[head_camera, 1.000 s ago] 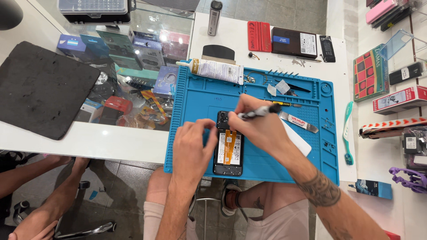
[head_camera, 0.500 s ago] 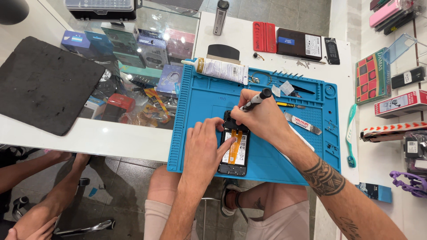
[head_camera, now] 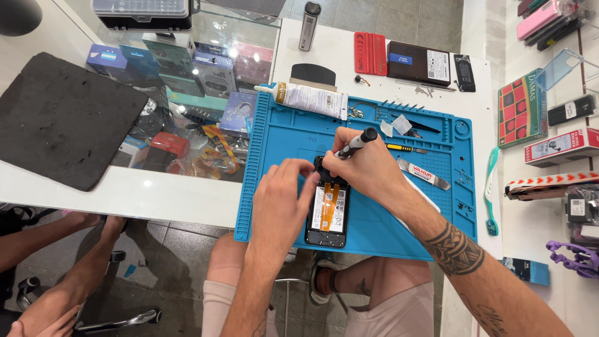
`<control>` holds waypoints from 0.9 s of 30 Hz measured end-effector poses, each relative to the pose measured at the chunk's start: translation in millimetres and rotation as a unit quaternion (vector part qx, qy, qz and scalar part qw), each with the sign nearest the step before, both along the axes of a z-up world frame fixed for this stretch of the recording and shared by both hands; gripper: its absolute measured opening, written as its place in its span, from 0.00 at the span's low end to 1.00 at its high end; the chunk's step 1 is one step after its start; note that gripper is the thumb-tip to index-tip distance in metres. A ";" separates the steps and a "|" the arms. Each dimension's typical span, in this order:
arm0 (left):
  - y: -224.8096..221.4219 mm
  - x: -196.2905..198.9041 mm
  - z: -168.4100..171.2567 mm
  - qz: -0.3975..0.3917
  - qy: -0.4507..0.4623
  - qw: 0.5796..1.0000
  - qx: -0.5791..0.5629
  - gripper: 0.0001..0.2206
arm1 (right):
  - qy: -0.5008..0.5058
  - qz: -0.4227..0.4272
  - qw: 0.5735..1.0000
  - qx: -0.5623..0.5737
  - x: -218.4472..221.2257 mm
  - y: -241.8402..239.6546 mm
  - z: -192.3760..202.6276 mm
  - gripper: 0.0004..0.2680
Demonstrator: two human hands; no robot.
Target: The person uses a screwdriver to remove multiple screws from the internal frame of a disassembled smartphone. They place the screws on the blue work mat and continue unscrewing components near the battery area.
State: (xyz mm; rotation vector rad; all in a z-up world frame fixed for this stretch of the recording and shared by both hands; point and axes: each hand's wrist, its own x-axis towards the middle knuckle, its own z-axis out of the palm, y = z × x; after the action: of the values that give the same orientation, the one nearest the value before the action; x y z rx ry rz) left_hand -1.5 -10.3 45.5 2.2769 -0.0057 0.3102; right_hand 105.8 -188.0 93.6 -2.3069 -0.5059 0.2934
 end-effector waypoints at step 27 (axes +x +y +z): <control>3.6 73.8 41.0 -0.154 -0.164 0.974 0.017 0.08 | -0.060 0.091 0.957 -0.268 4.1 -14.5 123.5 0.21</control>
State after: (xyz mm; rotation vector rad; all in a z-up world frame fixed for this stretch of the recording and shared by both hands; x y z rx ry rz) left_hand 72.3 -6.7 86.5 2.1918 -0.5336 0.5194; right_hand 109.9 -202.5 217.1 -2.8209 -0.7802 0.4234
